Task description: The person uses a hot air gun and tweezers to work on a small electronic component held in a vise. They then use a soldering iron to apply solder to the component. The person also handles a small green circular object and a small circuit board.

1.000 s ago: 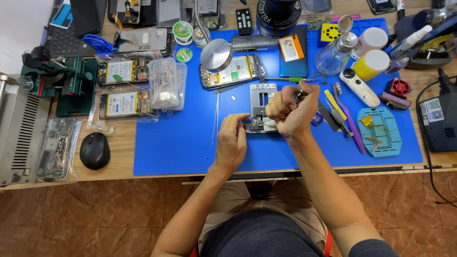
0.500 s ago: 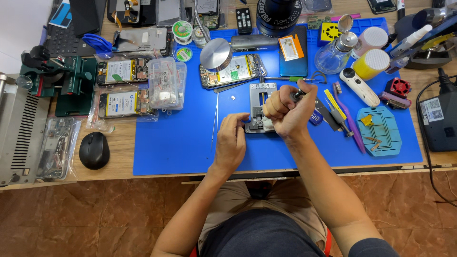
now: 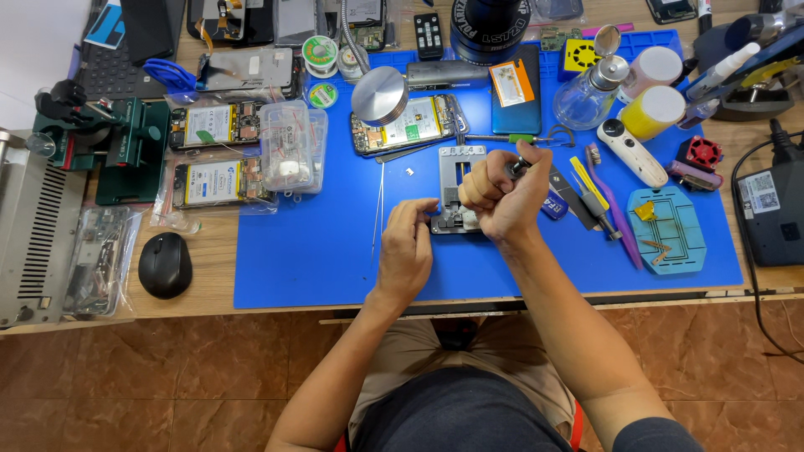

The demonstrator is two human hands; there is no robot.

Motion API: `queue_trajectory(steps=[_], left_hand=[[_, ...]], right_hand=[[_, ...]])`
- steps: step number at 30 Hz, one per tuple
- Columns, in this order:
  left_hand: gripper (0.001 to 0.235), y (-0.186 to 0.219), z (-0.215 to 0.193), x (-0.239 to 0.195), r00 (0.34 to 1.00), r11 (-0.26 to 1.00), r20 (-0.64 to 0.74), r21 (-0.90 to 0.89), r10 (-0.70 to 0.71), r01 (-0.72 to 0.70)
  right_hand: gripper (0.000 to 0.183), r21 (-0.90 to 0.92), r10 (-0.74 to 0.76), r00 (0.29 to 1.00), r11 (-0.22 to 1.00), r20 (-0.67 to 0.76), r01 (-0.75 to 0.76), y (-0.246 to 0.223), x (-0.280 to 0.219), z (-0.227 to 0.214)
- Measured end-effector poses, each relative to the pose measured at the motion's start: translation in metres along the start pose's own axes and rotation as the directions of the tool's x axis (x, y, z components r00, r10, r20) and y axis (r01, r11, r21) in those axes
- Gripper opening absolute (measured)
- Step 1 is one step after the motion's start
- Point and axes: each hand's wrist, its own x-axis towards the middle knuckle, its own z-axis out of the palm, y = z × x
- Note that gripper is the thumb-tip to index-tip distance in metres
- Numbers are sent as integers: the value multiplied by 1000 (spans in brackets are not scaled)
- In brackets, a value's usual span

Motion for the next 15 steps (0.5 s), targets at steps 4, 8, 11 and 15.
queue_trajectory(steps=[4, 8, 11, 15], left_hand=[[35, 0, 0, 0, 1000, 1000, -10, -6, 1, -1], [35, -1, -1, 0, 1000, 1000, -4, -13, 8, -8], [34, -1, 0, 1, 999, 999, 9, -8, 46, -46], [35, 3, 2, 2, 999, 999, 27, 26, 30, -31]], right_hand=[[48, 42, -31, 1000, 999, -1, 31, -5, -1, -2], [48, 88, -104, 995, 991, -5, 104, -25, -10, 13], [46, 170, -99, 992, 979, -84, 113, -39, -19, 20], [36, -711, -259, 945, 625, 202, 323, -53, -43, 23]])
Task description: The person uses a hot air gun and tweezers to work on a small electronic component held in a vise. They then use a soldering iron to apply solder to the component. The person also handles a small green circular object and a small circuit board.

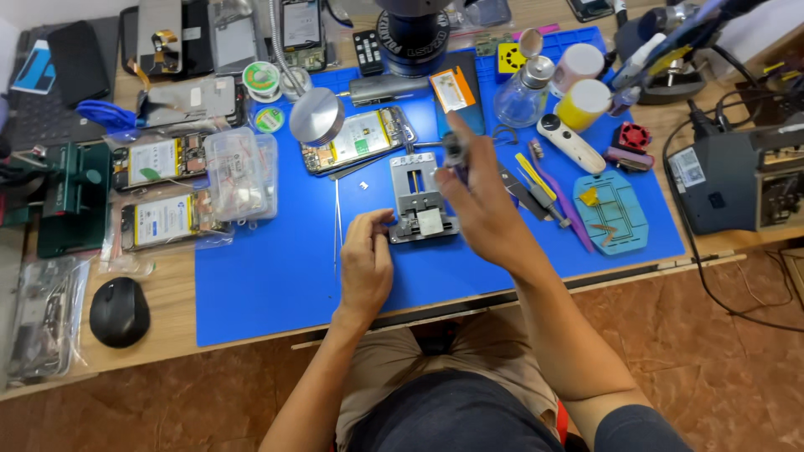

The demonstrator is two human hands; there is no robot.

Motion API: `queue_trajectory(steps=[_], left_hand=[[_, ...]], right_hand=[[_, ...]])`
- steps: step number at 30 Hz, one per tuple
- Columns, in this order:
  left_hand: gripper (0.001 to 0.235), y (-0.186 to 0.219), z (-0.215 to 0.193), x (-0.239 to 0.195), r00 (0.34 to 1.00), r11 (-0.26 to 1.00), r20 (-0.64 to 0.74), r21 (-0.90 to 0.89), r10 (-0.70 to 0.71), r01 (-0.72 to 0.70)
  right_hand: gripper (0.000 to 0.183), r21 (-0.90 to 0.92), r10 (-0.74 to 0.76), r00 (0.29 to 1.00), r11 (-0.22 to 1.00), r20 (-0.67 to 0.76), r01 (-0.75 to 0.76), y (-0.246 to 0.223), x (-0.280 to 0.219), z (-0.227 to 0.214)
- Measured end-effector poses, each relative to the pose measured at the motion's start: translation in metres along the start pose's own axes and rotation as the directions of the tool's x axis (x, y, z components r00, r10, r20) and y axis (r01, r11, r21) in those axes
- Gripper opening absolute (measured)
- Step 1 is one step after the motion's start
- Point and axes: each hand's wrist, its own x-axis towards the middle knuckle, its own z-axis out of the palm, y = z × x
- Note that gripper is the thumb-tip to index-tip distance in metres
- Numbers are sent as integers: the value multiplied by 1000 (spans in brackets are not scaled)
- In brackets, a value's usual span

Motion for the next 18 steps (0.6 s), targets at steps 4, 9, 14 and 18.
queue_trajectory(steps=[4, 9, 14, 18], left_hand=[[35, 4, -1, -1, 1000, 1000, 5, 14, -16, 16], [32, 5, -1, -4, 999, 999, -3, 11, -43, 43], [29, 7, -2, -3, 999, 998, 1, 29, -51, 51], [24, 12, -2, -3, 998, 997, 1, 50, -64, 64]], right_hand=[[39, -634, -31, 987, 763, 159, 126, 2, -14, -9], [24, -843, 9, 998, 536, -61, -56, 10, -15, -59], [25, -889, 30, 935, 300, -354, -347, 17, -32, -129], [26, -770, 164, 807, 242, -568, -591, 24, -47, -159]])
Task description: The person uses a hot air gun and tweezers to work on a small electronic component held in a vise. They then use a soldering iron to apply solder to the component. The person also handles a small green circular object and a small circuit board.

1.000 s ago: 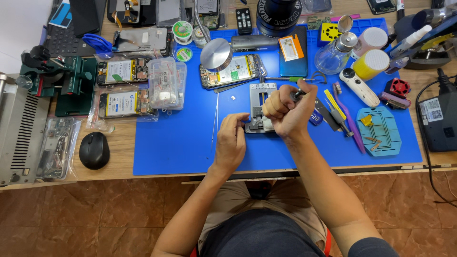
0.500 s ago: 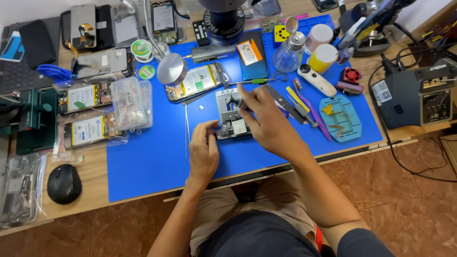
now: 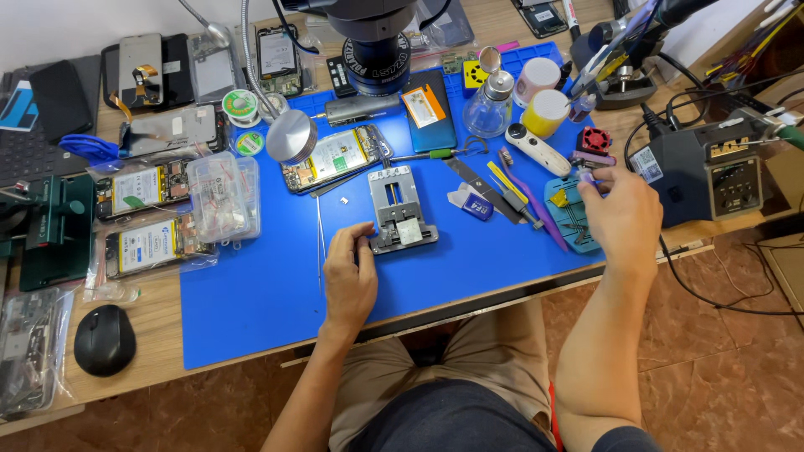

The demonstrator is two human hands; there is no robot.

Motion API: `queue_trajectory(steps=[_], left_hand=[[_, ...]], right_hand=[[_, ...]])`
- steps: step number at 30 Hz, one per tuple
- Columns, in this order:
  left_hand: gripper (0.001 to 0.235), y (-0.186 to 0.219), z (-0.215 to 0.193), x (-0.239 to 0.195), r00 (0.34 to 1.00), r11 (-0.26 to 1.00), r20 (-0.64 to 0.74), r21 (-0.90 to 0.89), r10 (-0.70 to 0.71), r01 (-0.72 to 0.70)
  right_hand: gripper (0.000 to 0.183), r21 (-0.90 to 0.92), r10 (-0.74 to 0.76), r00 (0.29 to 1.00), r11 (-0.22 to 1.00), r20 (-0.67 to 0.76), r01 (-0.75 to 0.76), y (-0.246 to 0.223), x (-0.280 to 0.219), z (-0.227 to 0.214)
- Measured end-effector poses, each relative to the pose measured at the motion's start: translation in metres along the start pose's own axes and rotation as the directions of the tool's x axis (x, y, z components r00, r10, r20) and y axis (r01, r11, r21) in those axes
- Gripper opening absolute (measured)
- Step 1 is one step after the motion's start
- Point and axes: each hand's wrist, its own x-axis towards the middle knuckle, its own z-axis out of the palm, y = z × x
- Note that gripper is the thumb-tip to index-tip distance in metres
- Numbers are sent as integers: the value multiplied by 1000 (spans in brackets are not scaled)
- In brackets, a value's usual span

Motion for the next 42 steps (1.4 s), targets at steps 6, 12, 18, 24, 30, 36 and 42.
queue_trajectory(steps=[6, 12, 18, 24, 30, 36, 42], left_hand=[[22, 3, 1, -1, 1000, 1000, -2, 21, 5, -5], [21, 4, 2, -1, 1000, 1000, -4, 13, -11, 11], [20, 7, 5, -2, 1000, 999, -2, 17, -27, 27], [20, 6, 3, -6, 989, 996, -134, 72, 63, -54], [20, 7, -6, -12, 949, 978, -237, 63, 209, -200], [21, -3, 1, -10, 902, 953, -309, 73, 301, -293], [21, -13, -26, 16, 848, 919, -364, 229, 386, -320]], right_hand=[[25, 72, 70, 997, 995, 23, -71, -4, -2, 0], [33, 72, 87, 995, 993, 41, -89, -4, 1, 0], [39, 130, 46, 997, 990, 66, -55, -3, -8, -14], [47, 48, -137, 990, 989, -25, 138, 25, -6, 2], [40, 30, -430, 866, 892, -255, 451, 2, -28, 2], [37, 395, -637, 746, 646, -192, 653, -103, -73, 13], [23, 373, -801, 527, 414, -285, 830, -146, -45, 51]])
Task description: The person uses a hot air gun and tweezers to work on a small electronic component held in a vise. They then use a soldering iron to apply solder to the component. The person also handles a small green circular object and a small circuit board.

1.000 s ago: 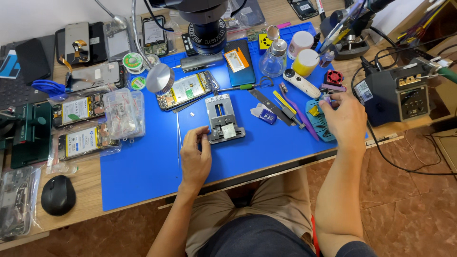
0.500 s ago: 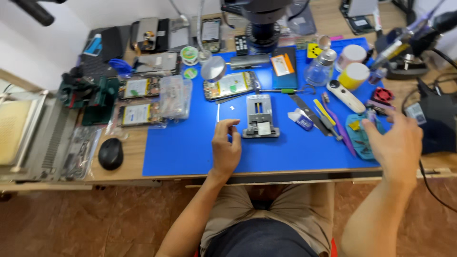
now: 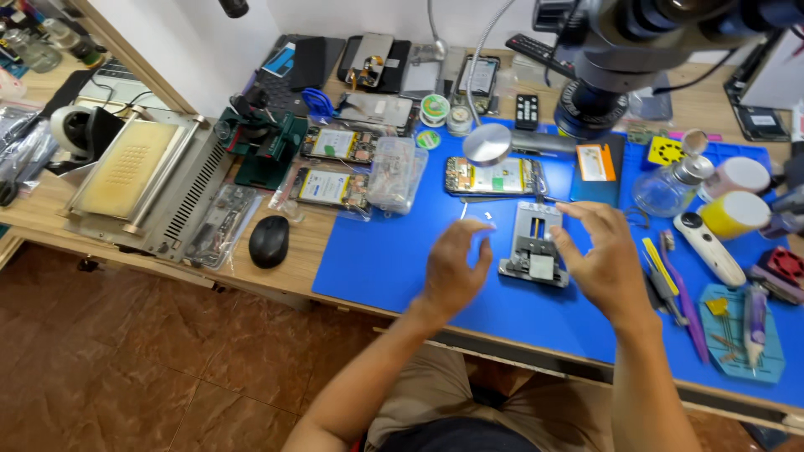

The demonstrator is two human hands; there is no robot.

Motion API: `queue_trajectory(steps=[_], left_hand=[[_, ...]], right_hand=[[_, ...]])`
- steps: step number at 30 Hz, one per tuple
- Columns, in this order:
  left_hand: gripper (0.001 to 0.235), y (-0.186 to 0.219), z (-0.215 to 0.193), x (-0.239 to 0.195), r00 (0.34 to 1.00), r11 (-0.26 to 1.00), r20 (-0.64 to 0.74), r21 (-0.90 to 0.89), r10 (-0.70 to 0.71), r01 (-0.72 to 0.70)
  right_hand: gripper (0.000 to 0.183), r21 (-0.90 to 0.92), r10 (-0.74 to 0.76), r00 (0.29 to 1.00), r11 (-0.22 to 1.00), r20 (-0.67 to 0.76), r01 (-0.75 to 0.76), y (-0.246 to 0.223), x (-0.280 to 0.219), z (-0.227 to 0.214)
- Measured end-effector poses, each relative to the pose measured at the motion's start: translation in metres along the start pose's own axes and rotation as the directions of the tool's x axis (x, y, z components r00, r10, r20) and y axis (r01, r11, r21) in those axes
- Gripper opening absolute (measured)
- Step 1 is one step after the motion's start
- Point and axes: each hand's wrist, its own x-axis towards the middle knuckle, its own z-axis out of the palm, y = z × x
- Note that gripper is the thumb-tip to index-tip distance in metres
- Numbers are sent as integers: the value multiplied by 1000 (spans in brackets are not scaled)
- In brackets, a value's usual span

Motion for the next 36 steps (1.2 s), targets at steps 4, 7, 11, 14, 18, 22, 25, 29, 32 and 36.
queue_trajectory(steps=[4, 7, 11, 14, 18, 22, 25, 29, 32, 36], left_hand=[[17, -63, -24, 78, 994, 927, 76, 373, -82, 48], [18, -138, -9, 113, 937, 832, 242, 549, -251, 81], [18, -176, 13, 132, 882, 739, 419, 661, -214, -135], [21, -186, 26, 134, 808, 691, 496, 705, -317, -162], [12, -135, 6, 134, 916, 816, 359, 574, -177, -68], [8, -66, -13, 104, 807, 832, 249, -12, -535, 555], [18, -50, -2, 69, 697, 687, 356, -177, -623, 705], [25, -30, 18, 39, 671, 538, 412, -402, -617, 741], [23, -5, 20, 35, 699, 583, 395, -384, -597, 716], [19, 12, 21, 36, 683, 603, 404, -324, -608, 729]], right_hand=[[12, -46, -47, 993, 998, -106, 42, 23, 13, 18], [13, -40, -10, 980, 999, -197, 2, 37, 6, 26], [14, -58, -28, 959, 998, -282, 12, 36, 8, 21], [14, -73, -42, 954, 997, -295, 21, 40, 6, 20], [15, -19, -15, 939, 1000, -344, 9, 38, 6, 20], [12, 59, 22, 943, 998, -332, -2, 24, 6, 17], [7, 160, 26, 974, 987, -225, 10, 15, 8, 26], [5, 316, 154, 980, 943, -125, -107, -3, 9, 27], [5, 380, 198, 976, 913, -94, -149, -4, 7, 25], [10, 471, 330, 944, 830, 15, -298, -2, 5, 19]])
